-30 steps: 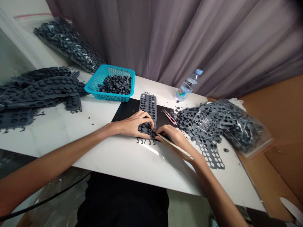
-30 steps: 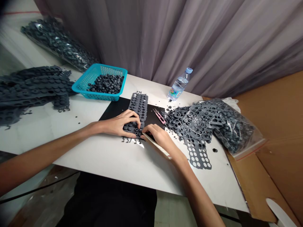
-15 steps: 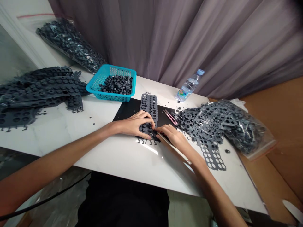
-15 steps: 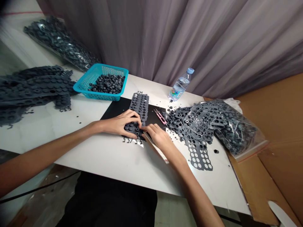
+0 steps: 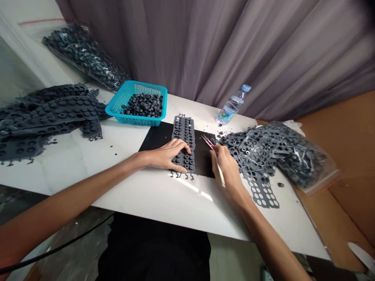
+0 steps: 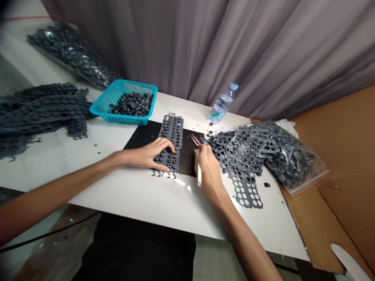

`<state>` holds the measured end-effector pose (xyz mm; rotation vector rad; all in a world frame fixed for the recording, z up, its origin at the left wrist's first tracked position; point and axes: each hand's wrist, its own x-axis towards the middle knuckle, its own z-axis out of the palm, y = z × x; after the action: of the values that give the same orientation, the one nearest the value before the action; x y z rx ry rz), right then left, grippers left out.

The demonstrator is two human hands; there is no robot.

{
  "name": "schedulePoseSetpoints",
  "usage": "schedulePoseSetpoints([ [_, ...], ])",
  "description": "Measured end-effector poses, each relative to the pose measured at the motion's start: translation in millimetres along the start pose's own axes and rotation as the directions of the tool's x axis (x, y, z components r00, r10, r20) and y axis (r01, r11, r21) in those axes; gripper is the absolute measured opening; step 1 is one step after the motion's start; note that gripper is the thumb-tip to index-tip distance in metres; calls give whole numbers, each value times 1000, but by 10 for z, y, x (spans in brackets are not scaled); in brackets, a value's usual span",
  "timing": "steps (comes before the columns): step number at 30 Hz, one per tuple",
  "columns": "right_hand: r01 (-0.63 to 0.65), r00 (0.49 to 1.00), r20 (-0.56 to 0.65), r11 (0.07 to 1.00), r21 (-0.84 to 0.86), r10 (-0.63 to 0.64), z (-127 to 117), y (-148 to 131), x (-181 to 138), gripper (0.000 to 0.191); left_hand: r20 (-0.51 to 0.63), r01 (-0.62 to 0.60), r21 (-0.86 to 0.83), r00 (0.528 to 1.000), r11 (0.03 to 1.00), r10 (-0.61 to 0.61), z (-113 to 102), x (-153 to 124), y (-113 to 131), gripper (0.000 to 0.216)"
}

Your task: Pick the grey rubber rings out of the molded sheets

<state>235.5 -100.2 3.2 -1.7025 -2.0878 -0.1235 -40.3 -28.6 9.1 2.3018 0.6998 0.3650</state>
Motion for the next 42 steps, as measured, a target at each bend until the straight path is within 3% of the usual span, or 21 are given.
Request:
schedulePoseSetpoints([
  [3,23,1000,7,1000,-16,-23,-87,196,-21,30,8,7,25,1000,1000,-7,-33,-5,37,64],
  [6,46,999,-3,994,104,-46,-136,251,7,34,8,-3,39,1000,999,3,-50,-12,56,63],
  [10,-17,991,129,900,436,-44,-155,46,83,28,-13,-6,59,1000,998,7,-44,-14,53,65],
  [13,-15,958,248,842,539,-142,-217,-128,98,21,-28,-13,74,999,997,15,-34,-11,57,65],
  [16,-10,902,357,816,578,-241,-322,-183,83,19,-43,-23,85,999,996,27,-15,-4,72,63],
  [20,-1,858,408,792,611,-313,-409,-140,70,18,-83,-12,132,996,991,23,41,13,91,62],
  [34,108,850,362,800,590,-382,-395,-147,56,18,-170,26,239,985,971,15,148,48,151,56],
  [42,92,843,388,810,579,-373,-412,-151,47,17,-173,23,257,985,966,22,158,52,140,57],
])
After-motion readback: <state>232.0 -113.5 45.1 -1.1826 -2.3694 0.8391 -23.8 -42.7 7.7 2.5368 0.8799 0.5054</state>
